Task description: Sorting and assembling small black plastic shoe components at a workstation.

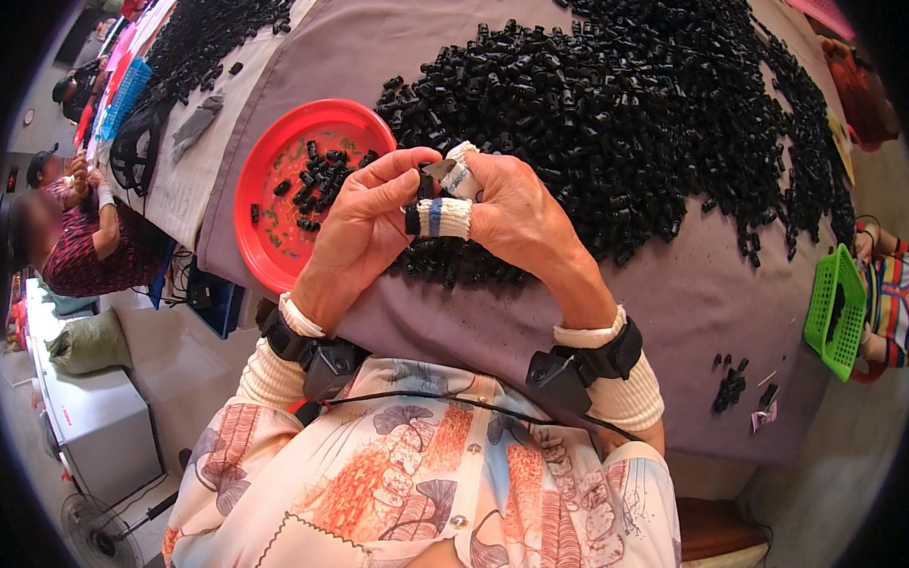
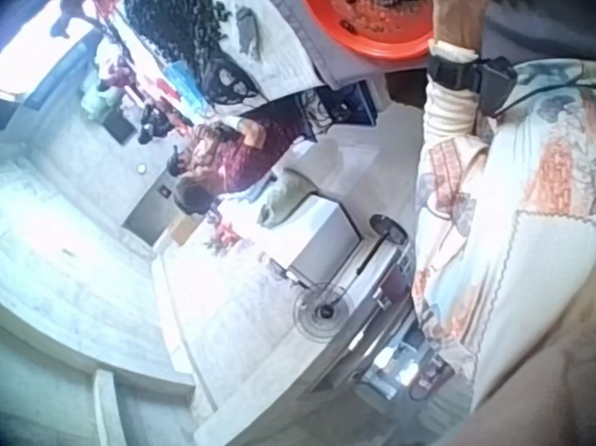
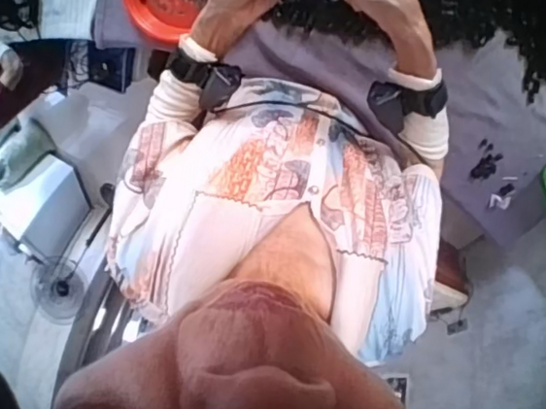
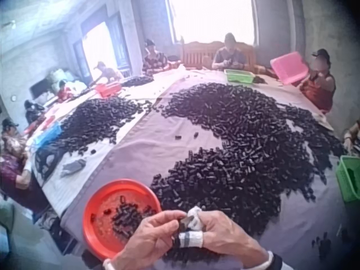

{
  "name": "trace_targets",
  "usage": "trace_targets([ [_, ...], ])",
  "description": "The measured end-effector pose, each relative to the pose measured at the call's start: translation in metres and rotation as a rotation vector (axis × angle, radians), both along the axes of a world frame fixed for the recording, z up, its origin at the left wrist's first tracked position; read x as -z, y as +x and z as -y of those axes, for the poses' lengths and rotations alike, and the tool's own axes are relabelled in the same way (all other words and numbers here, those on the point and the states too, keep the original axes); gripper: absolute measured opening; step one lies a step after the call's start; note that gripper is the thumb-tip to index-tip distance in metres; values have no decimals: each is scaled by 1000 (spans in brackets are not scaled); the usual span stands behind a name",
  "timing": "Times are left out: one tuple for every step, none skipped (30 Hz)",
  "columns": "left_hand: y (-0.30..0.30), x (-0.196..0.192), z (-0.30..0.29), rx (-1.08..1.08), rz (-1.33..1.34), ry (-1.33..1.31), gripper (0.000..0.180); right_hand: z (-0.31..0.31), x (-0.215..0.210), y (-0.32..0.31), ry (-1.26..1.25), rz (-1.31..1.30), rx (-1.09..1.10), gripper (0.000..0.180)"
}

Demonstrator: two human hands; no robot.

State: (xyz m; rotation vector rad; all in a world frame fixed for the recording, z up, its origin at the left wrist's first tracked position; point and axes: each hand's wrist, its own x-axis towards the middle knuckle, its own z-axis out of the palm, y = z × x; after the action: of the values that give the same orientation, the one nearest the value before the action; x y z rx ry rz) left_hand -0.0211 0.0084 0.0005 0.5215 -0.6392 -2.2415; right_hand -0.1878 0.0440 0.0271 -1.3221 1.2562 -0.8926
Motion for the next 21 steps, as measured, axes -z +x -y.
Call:
trace_targets([
  [0, 0, 0, 7, -4, 2, 21, 0, 1, 0, -16, -24, -11, 35],
  [1, 0, 0, 7, -5, 2, 21, 0, 2, -1, -33, -48, -21, 35],
  [1, 0, 0, 11, 0, 5, 21, 0, 3, -1, -33, -49, -21, 35],
  [1, 0, 0, 16, 5, 8, 21, 0, 4, -2, -24, -62, -20, 36],
  [1, 1, -1, 17, 5, 8, 21, 0, 5, -2, -15, -75, -18, 36],
  [0, 1, -1, 10, 11, 7, 22, 0, 6, -2, -15, -76, -17, 36],
  [0, 1, -1, 3, 17, 6, 24, 0, 6, -2, -13, -71, -20, 37],
  [0, 1, -1, 2, 17, 6, 24, 0, 6, -2, -10, -66, -23, 37],
  [0, 1, -1, 0, 25, 10, 24, 0, 6, -2, -10, -66, -25, 37],
  [0, 1, -1, -3, 33, 13, 24, 0, 6, -1, -25, -60, -25, 37],
  [0, 2, -1, -3, 33, 14, 24, -1, 6, -1, -40, -53, -23, 37],
  [0, 2, 0, -3, 54, -10, 22, -1, 7, -1, -39, -53, -23, 37],
  [0, 2, 0, -4, 75, -33, 20, 0, 10, -1, -67, -73, -25, 35],
  [1, 1, -1, -6, 76, -33, 20, 0, 12, 0, -96, -93, -28, 33],
  [1, -1, -1, -14, 75, -54, 20, 0, 11, 0, -96, -92, -30, 33],
  [1, -2, -1, -23, 74, -74, 20, -1, 8, 0, -58, -47, -18, 31],
  [1, -1, -1, -24, 73, -75, 20, -1, 6, 0, -21, -4, -6, 29],
  [1, 1, 0, -17, 41, -52, 20, -1, 5, -1, -22, -5, -7, 29],
  [1, 2, 1, -10, 10, -30, 20, -1, 4, -1, 3, 14, 12, 27],
  [1, 3, 0, -11, 9, -31, 20, 0, 4, -1, 29, 34, 32, 25],
  [2, 3, -1, -8, 20, -27, 21, 0, 4, 0, 28, 33, 31, 25],
])
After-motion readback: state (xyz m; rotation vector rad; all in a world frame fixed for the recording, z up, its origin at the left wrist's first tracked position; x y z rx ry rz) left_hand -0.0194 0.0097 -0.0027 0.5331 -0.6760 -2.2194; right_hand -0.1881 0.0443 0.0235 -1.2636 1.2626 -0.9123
